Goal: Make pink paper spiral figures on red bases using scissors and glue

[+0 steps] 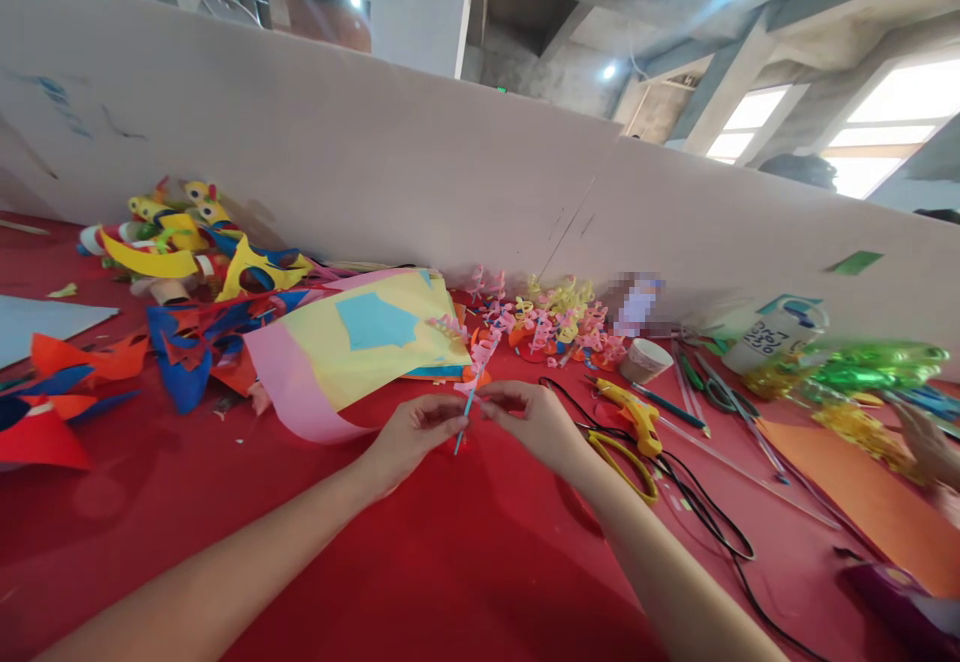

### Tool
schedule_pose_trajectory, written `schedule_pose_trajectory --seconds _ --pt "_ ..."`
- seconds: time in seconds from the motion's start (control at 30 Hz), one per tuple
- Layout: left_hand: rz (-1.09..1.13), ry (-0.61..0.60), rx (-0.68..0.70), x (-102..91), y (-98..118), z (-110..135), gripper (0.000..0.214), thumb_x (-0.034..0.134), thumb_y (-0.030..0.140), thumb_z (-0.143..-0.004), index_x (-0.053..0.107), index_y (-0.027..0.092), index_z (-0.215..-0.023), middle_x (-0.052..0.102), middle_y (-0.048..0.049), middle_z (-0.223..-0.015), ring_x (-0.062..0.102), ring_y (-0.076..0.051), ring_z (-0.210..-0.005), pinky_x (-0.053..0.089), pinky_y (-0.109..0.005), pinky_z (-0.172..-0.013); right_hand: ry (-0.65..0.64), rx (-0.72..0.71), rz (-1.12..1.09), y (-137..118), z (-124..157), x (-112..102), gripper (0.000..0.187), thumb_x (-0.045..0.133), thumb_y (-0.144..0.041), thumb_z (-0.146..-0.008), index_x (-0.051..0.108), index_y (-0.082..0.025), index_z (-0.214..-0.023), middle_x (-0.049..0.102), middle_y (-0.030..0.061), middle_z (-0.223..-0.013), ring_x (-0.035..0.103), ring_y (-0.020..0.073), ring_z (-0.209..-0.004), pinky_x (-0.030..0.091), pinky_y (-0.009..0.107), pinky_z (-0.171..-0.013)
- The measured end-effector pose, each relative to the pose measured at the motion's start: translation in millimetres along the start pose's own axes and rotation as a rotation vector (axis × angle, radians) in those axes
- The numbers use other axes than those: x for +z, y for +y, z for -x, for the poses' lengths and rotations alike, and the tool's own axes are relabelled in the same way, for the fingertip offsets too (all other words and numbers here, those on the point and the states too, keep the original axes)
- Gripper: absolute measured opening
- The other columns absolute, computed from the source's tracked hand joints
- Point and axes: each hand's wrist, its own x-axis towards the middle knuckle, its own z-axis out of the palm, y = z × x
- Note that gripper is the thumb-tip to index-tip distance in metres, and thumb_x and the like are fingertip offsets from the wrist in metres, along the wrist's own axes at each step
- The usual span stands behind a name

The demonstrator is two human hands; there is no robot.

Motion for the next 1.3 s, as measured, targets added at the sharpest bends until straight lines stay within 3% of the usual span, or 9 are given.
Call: schedule_pose_trajectory --seconds 0.23,0.47,0.73,0.9,1.03,1.2,1.3 --pt "-0.031 0.001 0.016 -0.5 2 0 0.025 0.073 0.034 -0.070 0.072 0.015 -0.086 0.072 -0.0056 -0.083 0.062 -0.018 -0.080 0.047 -0.030 -0.080 0.001 0.017 -0.132 8 -2 1 0.027 0.060 -0.034 -0.074 0.068 -0.018 -0.093 0.072 0.0052 -0.079 0.066 0.0189 -0.072 0.050 0.030 -0.068" --pt "0.067 0.053 -0.015 -3.6 -8 -1 0.046 0.076 0.030 -0.066 0.062 0.017 -0.107 0.071 -0.0031 -0.080 0.064 -0.017 -0.072 0.049 -0.030 -0.068 -0.042 0.037 -0.133 6 -2 0 0.030 0.060 -0.034 -0.074 0.067 -0.015 -0.096 0.071 0.0046 -0.076 0.065 0.0174 -0.069 0.050 0.030 -0.066" --pt "0.071 0.012 0.003 -3.5 -5 -1 0.041 0.076 0.031 -0.067 0.066 0.016 -0.104 0.074 -0.0065 -0.087 0.065 -0.018 -0.076 0.049 -0.033 -0.073 -0.089 0.078 -0.176 1 -2 -2 0.027 0.062 -0.036 -0.073 0.064 -0.016 -0.090 0.070 0.0056 -0.079 0.066 0.0184 -0.072 0.050 0.028 -0.062" --pt "0.122 0.022 -0.017 -2.3 -4 0 0.038 0.077 0.030 -0.065 0.067 0.016 -0.099 0.073 -0.0048 -0.083 0.065 -0.016 -0.070 0.048 -0.030 -0.069 -0.113 0.066 -0.147 1 -3 -5 0.029 0.060 -0.037 -0.076 0.063 -0.015 -0.094 0.070 0.0059 -0.081 0.066 0.0188 -0.076 0.051 0.032 -0.073" --pt "0.170 0.065 -0.041 -3.0 -7 -2 0.040 0.080 0.031 -0.062 0.067 0.017 -0.097 0.071 -0.0007 -0.074 0.064 -0.015 -0.067 0.048 -0.029 -0.066 -0.180 0.056 0.036 -3 2 -18 0.029 0.057 -0.034 -0.080 0.061 -0.016 -0.103 0.068 0.0070 -0.091 0.064 0.0190 -0.084 0.049 0.033 -0.078" --pt "0.163 0.171 -0.033 -5.8 -12 -5 0.037 0.082 0.031 -0.058 0.069 0.017 -0.090 0.068 0.0014 -0.071 0.062 -0.013 -0.069 0.046 -0.026 -0.068 -0.321 0.153 0.137 -18 16 -44 0.025 0.049 -0.025 -0.085 0.051 -0.020 -0.110 0.062 0.0013 -0.078 0.063 0.0145 -0.067 0.050 0.028 -0.064" --pt "0.118 0.171 -0.025 -6.0 -10 -4 0.036 0.079 0.032 -0.062 0.068 0.017 -0.093 0.067 0.0002 -0.072 0.061 -0.014 -0.070 0.046 -0.027 -0.070 -0.398 0.126 0.133 -30 22 -55 0.027 0.046 -0.017 -0.084 0.049 -0.021 -0.111 0.063 0.0012 -0.082 0.063 0.0140 -0.070 0.050 0.027 -0.065"
